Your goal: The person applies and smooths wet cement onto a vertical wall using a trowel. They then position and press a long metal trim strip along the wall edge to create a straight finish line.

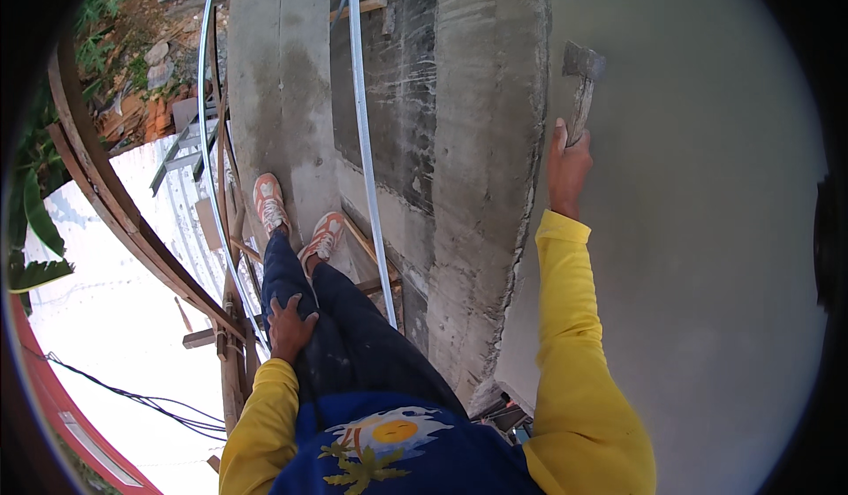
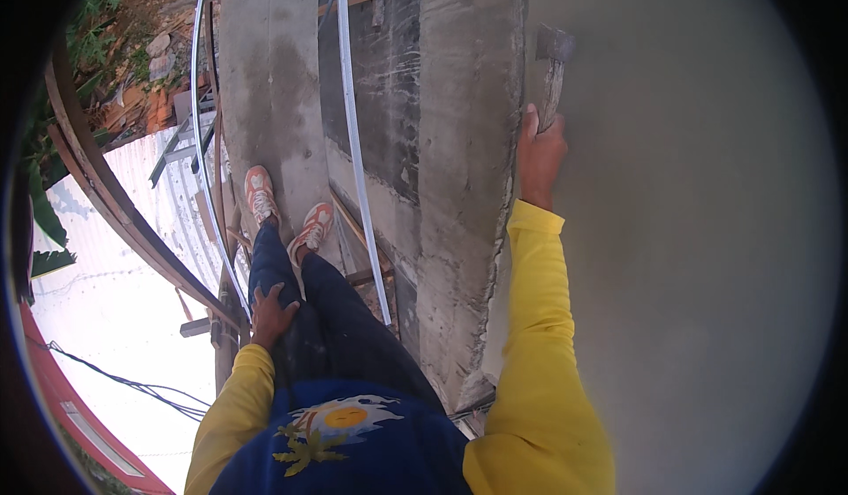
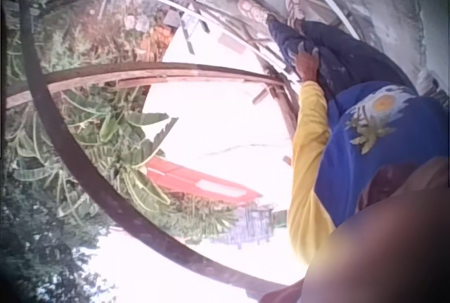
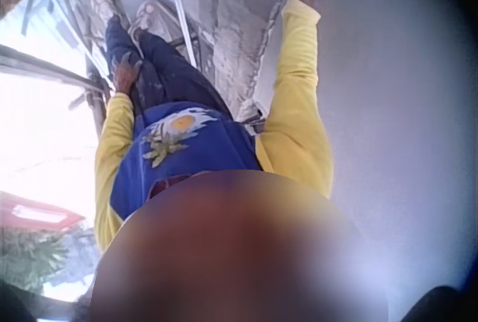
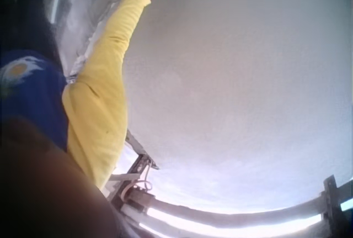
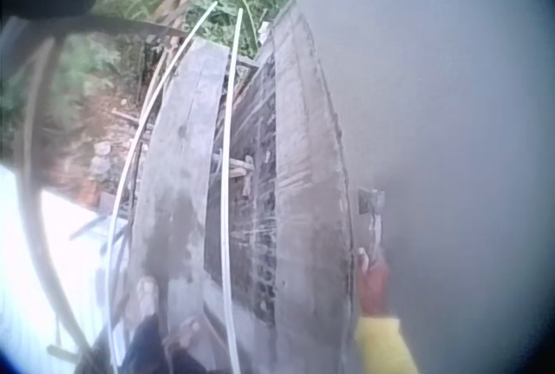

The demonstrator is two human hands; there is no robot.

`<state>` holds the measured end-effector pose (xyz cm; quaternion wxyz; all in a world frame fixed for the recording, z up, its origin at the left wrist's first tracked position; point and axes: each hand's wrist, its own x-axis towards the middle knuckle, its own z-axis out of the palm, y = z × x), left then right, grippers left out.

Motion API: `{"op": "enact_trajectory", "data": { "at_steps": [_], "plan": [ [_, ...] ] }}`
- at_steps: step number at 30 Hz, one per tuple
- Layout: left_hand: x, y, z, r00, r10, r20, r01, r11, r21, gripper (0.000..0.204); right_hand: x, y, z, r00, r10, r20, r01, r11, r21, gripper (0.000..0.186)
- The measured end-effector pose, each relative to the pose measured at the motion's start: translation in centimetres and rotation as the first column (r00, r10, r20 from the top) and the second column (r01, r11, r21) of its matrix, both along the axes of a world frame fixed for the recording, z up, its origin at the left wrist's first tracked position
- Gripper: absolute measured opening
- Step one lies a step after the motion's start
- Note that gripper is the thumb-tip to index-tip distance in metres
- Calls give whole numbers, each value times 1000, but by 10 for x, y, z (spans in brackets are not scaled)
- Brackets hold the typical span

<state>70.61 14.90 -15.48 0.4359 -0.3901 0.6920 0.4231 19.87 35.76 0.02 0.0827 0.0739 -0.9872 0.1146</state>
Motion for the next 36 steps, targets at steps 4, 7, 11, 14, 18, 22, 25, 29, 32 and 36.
{"op": "enact_trajectory", "data": {
  "at_steps": [4, 7, 11, 14, 18, 22, 25, 29, 32, 36],
  "plan": [
    [7, 4, -1, 999, -36, -17, 36, 999, 3, 71, -3, 15, -5, 997, -66, 46, 54, 972, 228, 48],
    [8, 4, -2, 999, -15, -29, 15, 1000, -8, 71, 14, 6, -2, 1000, 3, 23, -4, 1000, 18, 47],
    [3, 6, -1, 998, -19, -60, 19, 1000, -10, 71, 13, 17, -1, 994, -56, 92, 46, 993, 107, 48],
    [11, 9, 0, 999, -14, -39, 14, 1000, -7, 70, 22, 28, -7, 999, 33, -14, -33, 999, 15, 49],
    [17, 13, 4, 999, -43, -23, 42, 999, -15, 70, 47, 21, -1, 986, -150, 70, 120, 940, 318, 52],
    [12, 13, -1, 998, -23, -53, 22, 1000, -18, 70, 52, 39, 0, 997, -69, 36, 67, 997, 44, 54],
    [15, 15, -4, 996, -32, -81, 30, 999, -33, 70, 67, 57, -14, 998, -45, -52, 47, 998, 39, 55],
    [26, 19, -1, 999, -36, -23, 36, 999, -12, 70, 73, 61, -6, 996, -81, 42, 80, 996, 38, 57],
    [27, 21, -5, 997, -19, -70, 17, 999, -33, 70, 85, 69, -18, 994, -73, -85, 77, 996, 34, 56],
    [26, 23, -5, 998, -53, -46, 51, 998, -39, 70, 73, 73, -13, 994, -80, 72, 73, 994, 87, 52]
  ]
}}
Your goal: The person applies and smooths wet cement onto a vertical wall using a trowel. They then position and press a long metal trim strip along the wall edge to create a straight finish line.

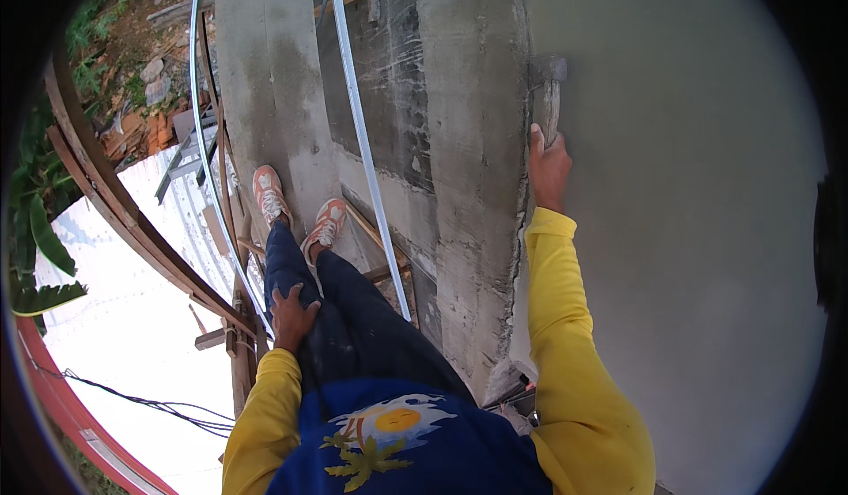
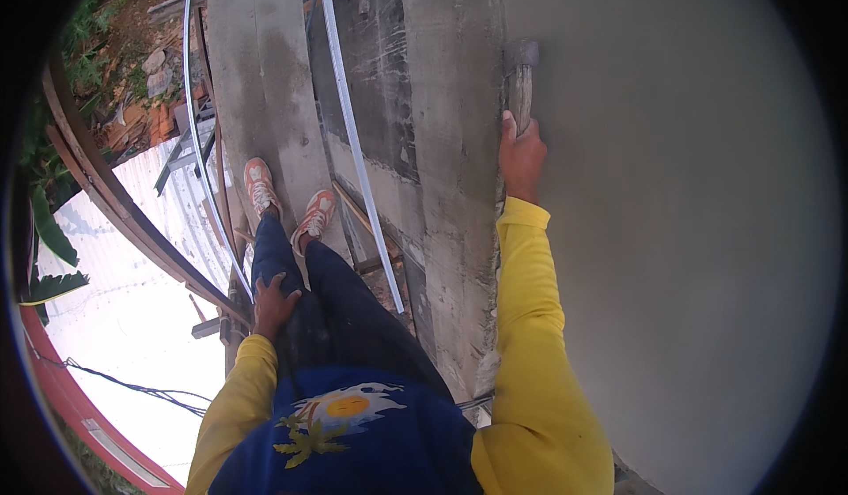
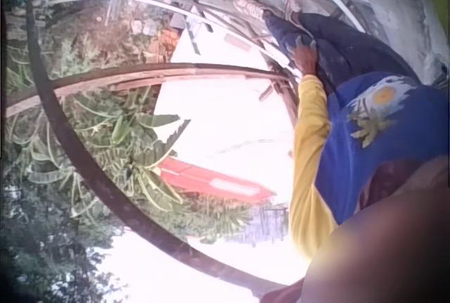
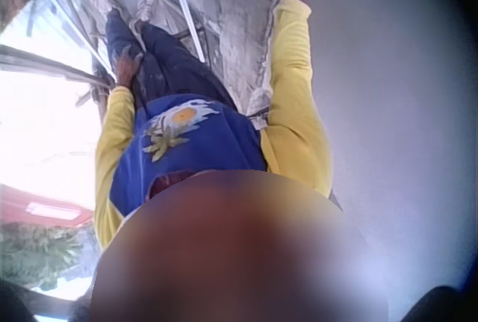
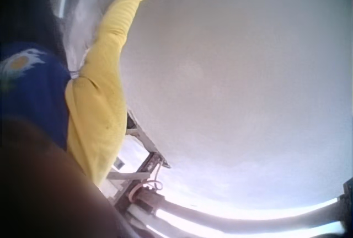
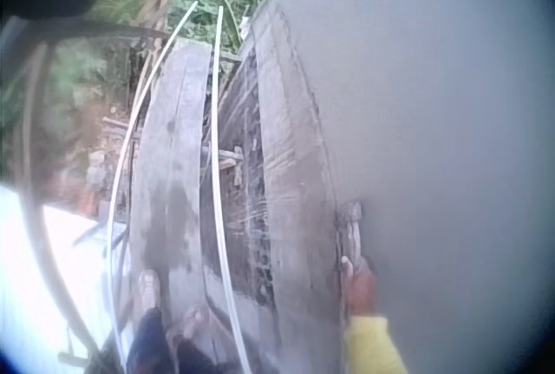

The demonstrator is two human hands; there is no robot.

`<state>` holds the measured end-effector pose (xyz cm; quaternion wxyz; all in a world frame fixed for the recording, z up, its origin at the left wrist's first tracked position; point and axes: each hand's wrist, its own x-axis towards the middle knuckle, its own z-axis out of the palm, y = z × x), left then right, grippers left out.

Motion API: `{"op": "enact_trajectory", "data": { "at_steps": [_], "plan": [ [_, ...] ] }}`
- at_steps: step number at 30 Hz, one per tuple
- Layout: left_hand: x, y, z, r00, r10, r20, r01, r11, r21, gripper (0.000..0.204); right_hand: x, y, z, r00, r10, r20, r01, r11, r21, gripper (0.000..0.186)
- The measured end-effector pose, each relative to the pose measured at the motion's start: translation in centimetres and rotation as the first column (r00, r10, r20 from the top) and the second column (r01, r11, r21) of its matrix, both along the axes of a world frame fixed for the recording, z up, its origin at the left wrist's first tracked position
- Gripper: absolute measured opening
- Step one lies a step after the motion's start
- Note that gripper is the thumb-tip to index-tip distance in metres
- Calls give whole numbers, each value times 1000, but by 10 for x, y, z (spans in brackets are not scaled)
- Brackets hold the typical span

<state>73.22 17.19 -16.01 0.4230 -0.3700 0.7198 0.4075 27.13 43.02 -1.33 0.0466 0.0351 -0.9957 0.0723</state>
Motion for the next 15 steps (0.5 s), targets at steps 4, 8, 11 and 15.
{"op": "enact_trajectory", "data": {
  "at_steps": [4, 8, 11, 15],
  "plan": [
    [3, -4, 1, 1000, 17, -4, -17, 1000, -8, 69, 26, -21, 7, 995, -97, 36, 99, 992, -72, 66],
    [-8, 0, 2, 1000, -18, 11, 18, 1000, -9, 70, 23, -6, 1, 992, -98, 74, 104, 991, -87, 49],
    [6, 3, -8, 999, -5, -35, 6, 1000, 15, 72, 43, 13, -49, 988, -149, 26, 151, 951, -270, 44],
    [12, -7, -19, 995, 11, -103, -11, 1000, -7, 76, 105, -56, -28, 849, -62, 525, 496, 440, -749, 34]
  ]
}}
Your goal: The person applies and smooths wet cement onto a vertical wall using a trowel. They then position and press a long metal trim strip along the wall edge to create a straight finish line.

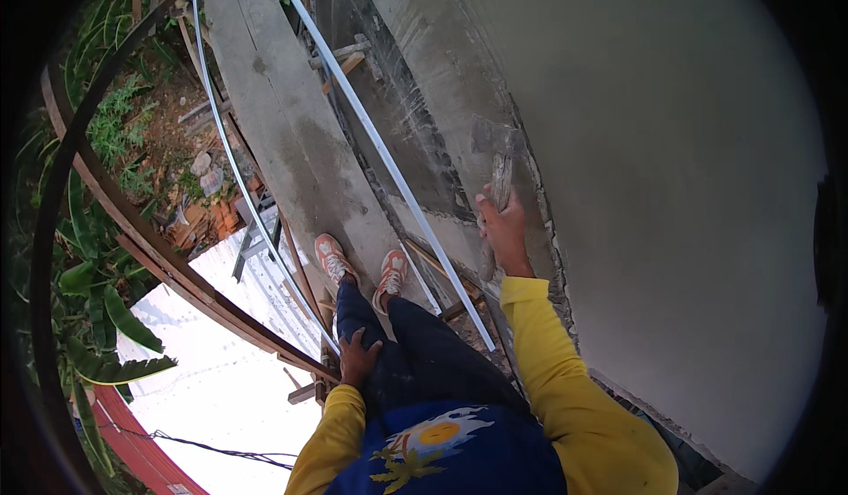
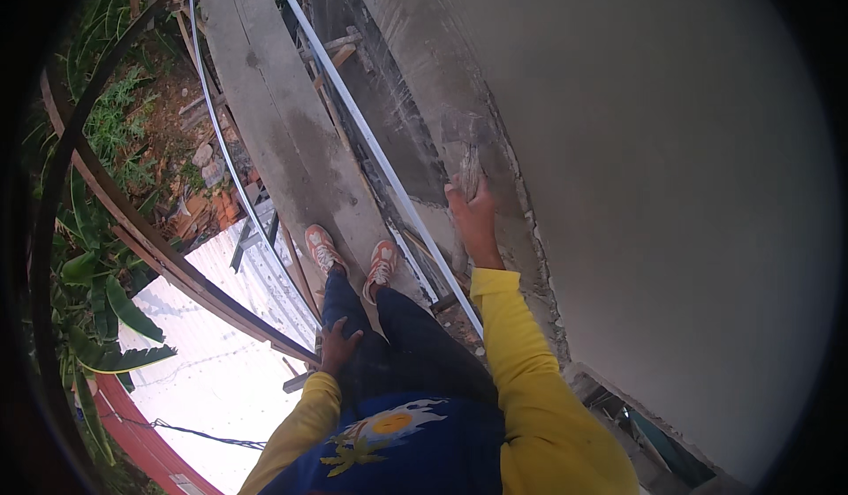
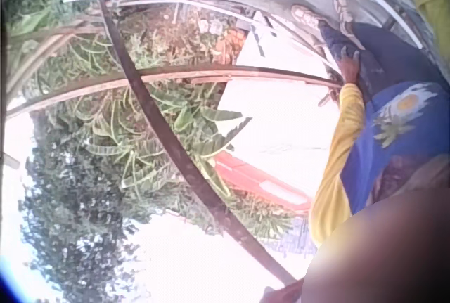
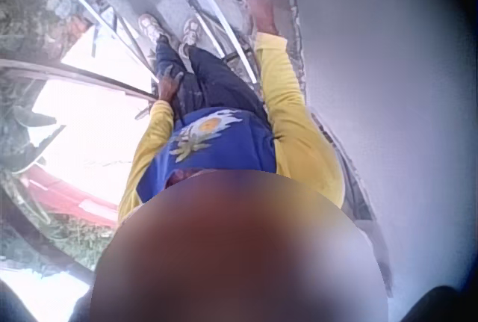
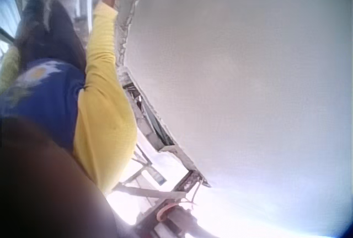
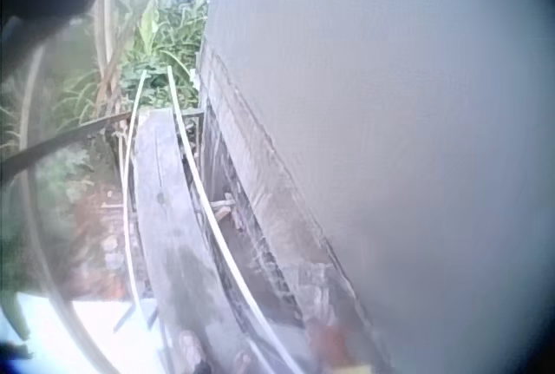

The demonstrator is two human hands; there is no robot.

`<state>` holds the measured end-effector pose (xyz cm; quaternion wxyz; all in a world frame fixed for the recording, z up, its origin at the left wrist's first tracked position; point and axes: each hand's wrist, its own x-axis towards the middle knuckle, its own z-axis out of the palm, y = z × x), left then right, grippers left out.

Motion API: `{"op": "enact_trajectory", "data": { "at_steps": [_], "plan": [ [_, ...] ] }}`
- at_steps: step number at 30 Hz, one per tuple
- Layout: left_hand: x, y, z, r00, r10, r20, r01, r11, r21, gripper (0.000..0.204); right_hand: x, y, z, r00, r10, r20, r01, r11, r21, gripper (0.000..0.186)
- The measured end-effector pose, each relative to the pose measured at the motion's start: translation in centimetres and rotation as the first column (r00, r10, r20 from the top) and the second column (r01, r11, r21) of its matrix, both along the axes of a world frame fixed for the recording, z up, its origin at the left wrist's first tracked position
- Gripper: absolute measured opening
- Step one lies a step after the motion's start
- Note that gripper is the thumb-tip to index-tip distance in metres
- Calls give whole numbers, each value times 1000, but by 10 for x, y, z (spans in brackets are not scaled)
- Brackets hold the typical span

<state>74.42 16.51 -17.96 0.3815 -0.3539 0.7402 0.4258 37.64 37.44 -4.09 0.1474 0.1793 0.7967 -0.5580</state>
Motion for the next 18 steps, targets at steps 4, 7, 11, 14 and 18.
{"op": "enact_trajectory", "data": {
  "at_steps": [4, 7, 11, 14, 18],
  "plan": [
    [-40, -27, 24, 987, -87, -135, 85, 996, -18, 80, 21, -49, 16, 891, -415, 184, 453, 826, -336, 27],
    [-79, -53, 63, 971, -133, -199, 147, 988, 53, 84, 11, -66, -2, 781, -582, 227, 585, 551, -596, 25],
    [-77, -60, 63, 829, -556, 62, 551, 830, 82, 110, -33, -96, -1, 621, -683, 384, 718, 300, -628, 24],
    [-101, -74, 60, 736, -663, 139, 658, 748, 86, 110, -50, -108, -12, 529, -745, 406, 755, 194, -626, 21],
    [-137, -112, 54, 657, -727, 198, 719, 684, 125, 108, -79, -139, -17, 407, -816, 410, 738, 29, -674, 16]
  ]
}}
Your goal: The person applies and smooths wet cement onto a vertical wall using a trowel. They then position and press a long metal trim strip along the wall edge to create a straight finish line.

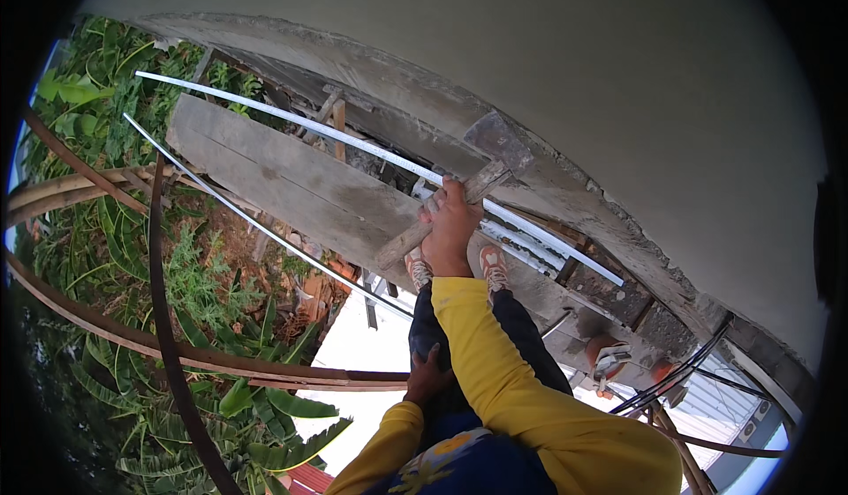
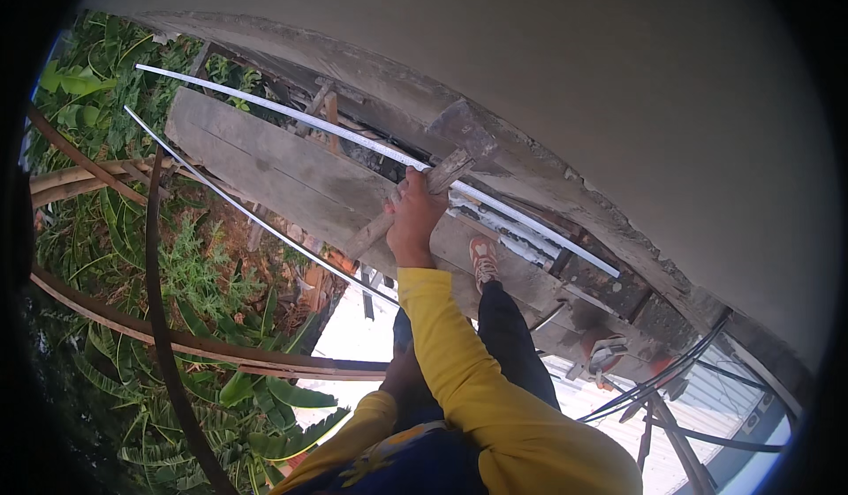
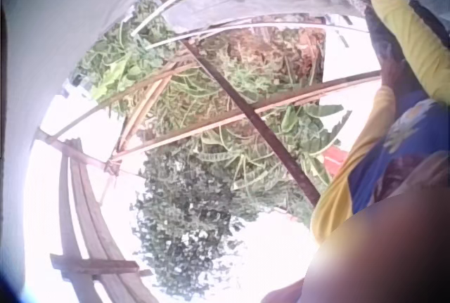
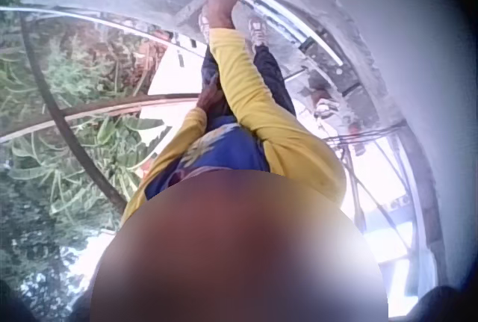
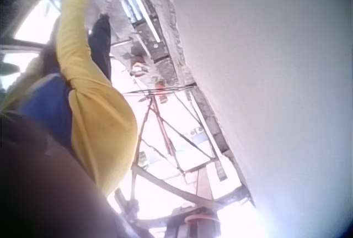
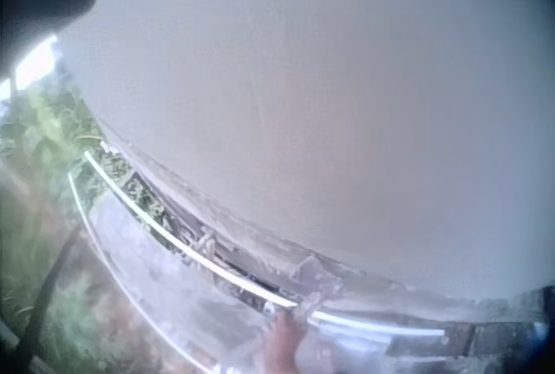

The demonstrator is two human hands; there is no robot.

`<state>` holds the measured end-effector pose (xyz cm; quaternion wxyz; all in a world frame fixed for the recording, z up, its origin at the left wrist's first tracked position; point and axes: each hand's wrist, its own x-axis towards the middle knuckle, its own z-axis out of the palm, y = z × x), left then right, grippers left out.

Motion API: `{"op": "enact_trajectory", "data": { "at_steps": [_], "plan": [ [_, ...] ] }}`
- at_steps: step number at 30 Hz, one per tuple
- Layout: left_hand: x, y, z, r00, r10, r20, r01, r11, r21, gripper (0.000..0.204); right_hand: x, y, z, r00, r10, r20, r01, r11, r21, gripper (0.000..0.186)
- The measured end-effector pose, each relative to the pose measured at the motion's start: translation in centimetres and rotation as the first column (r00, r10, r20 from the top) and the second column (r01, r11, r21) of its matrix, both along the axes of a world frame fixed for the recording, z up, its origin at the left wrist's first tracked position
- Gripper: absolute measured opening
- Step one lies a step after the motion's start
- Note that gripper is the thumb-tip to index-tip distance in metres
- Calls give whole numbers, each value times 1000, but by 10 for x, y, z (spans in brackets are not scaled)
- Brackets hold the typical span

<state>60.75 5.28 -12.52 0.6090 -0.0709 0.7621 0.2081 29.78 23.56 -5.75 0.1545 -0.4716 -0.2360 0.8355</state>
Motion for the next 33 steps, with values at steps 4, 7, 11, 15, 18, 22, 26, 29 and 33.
{"op": "enact_trajectory", "data": {
  "at_steps": [4, 7, 11, 15, 18, 22, 26, 29, 33],
  "plan": [
    [-12, -28, 0, 995, -95, -29, 96, 995, 17, 103, -33, -9, -16, 997, 70, -37, -70, 998, 7, 13],
    [-26, -39, 2, 993, -112, 37, 113, 993, -21, 101, -28, -33, -5, 992, -122, 14, 121, 992, 41, 13],
    [-32, -48, -4, 991, -131, 5, 130, 990, 46, 100, -58, -26, -18, 996, 93, 10, -92, 996, -16, 15],
    [-36, -54, -6, 977, -205, 52, 202, 978, 55, 98, -54, -49, -1, 998, -50, -38, 51, 998, 23, 15],
    [-26, -68, -22, 977, -209, 48, 203, 974, 103, 97, -65, -56, 18, 983, -186, 9, 186, 982, -14, 14],
    [-48, -48, -6, 980, -199, 31, 195, 976, 97, 93, -80, -48, -9, 996, 91, -16, -91, 996, -5, 16],
    [-19, -79, -38, 960, -279, -10, 274, 939, 208, 91, -70, -67, -1, 997, -64, -51, 61, 996, -57, 17],
    [-40, -58, -7, 986, -168, 5, 167, 983, 70, 93, -93, -46, -26, 991, 125, -44, -126, 992, -25, 13],
    [-38, -65, -6, 983, -169, 74, 167, 985, 31, 98, -82, -66, 4, 999, -47, -21, 46, 996, -80, 13]
  ]
}}
